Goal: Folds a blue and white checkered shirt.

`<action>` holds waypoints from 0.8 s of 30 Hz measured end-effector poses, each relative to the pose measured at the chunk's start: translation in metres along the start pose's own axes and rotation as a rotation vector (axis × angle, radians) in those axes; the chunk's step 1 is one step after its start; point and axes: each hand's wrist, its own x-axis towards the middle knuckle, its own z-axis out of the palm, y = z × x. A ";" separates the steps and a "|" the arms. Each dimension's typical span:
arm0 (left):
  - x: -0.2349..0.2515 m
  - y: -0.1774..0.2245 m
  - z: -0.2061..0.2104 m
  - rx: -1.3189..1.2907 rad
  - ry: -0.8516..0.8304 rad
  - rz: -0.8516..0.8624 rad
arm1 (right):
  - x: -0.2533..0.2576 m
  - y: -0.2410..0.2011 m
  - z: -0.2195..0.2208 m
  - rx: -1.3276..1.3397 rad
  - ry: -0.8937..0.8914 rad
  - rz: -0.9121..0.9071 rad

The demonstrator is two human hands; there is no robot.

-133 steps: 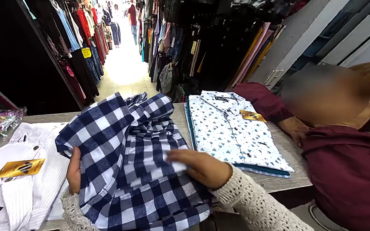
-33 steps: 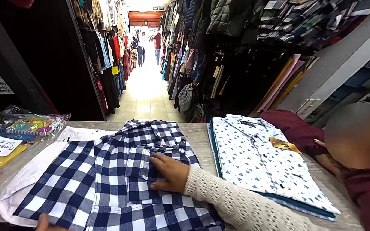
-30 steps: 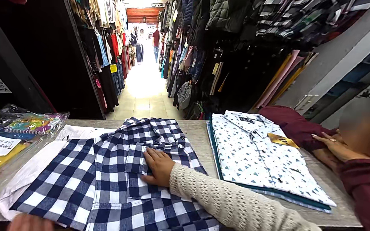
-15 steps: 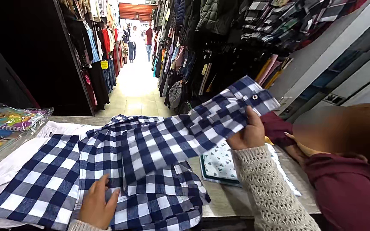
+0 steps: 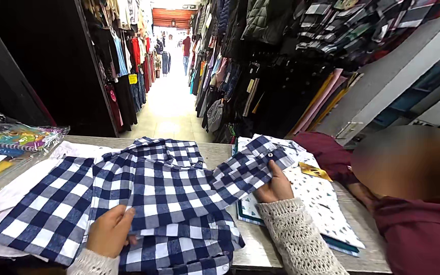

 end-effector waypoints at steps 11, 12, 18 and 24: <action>-0.013 -0.016 0.003 -0.117 0.043 -0.143 | -0.038 0.002 0.057 -0.488 -0.039 -0.202; -0.013 -0.018 0.004 -0.125 0.051 -0.138 | -0.048 0.005 0.068 -0.628 -0.110 -0.274; -0.016 -0.017 0.002 -0.110 0.030 -0.108 | -0.104 0.034 0.106 -1.291 -1.137 -0.487; -0.019 -0.018 0.000 -0.111 0.021 -0.103 | -0.098 0.004 0.014 -1.773 -0.587 -0.168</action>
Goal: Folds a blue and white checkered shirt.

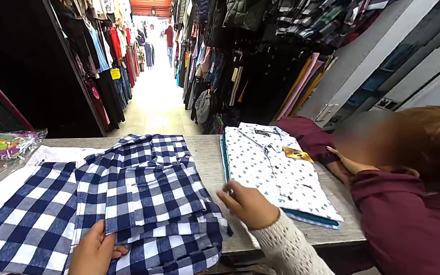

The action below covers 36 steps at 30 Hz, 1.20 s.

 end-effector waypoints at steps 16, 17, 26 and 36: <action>0.000 -0.040 0.009 0.171 0.103 0.411 | -0.017 0.029 -0.019 0.130 -0.173 -0.217; -0.006 -0.040 0.008 0.202 0.110 0.434 | -0.009 0.027 -0.016 0.083 -0.075 -0.268; -0.011 -0.022 0.006 0.112 0.101 0.177 | 0.043 -0.092 0.051 -0.026 -0.363 -0.724; -0.009 -0.017 -0.004 0.096 -0.011 0.092 | 0.048 -0.083 0.031 -0.090 -0.473 -0.547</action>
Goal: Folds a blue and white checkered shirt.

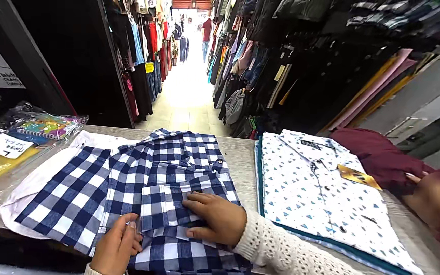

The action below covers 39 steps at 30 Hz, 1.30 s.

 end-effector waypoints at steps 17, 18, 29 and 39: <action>0.058 0.022 0.022 0.330 0.093 0.196 | -0.018 0.068 0.014 0.203 0.481 0.494; 0.055 0.021 0.022 0.336 0.107 0.204 | -0.020 0.070 0.013 0.182 0.506 0.507; 0.038 0.038 0.009 0.324 -0.114 0.104 | 0.053 -0.020 0.032 -0.126 0.169 -0.126; -0.015 -0.058 -0.108 0.000 0.757 0.233 | 0.063 -0.004 0.047 -0.106 0.112 -0.115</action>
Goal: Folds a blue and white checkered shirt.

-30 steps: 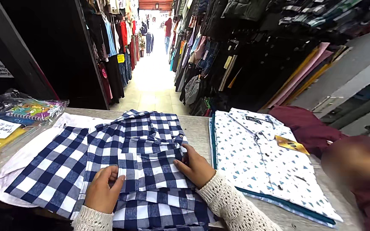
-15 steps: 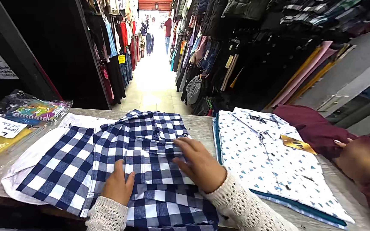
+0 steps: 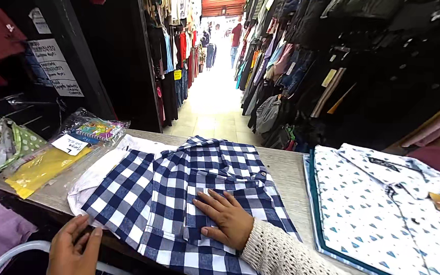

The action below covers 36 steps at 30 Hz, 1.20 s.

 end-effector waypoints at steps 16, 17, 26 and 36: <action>-0.008 0.139 0.129 -0.334 -0.454 0.444 | -0.028 0.018 -0.041 0.934 0.552 0.266; -0.038 0.158 0.149 -0.314 -0.511 0.583 | -0.038 0.024 -0.047 1.028 0.640 0.293; -0.075 0.139 0.125 -0.235 -0.911 0.770 | -0.139 0.063 -0.030 1.071 0.692 0.605; 0.082 -0.042 0.053 0.577 -0.044 -0.034 | -0.114 0.038 -0.023 0.008 0.571 0.160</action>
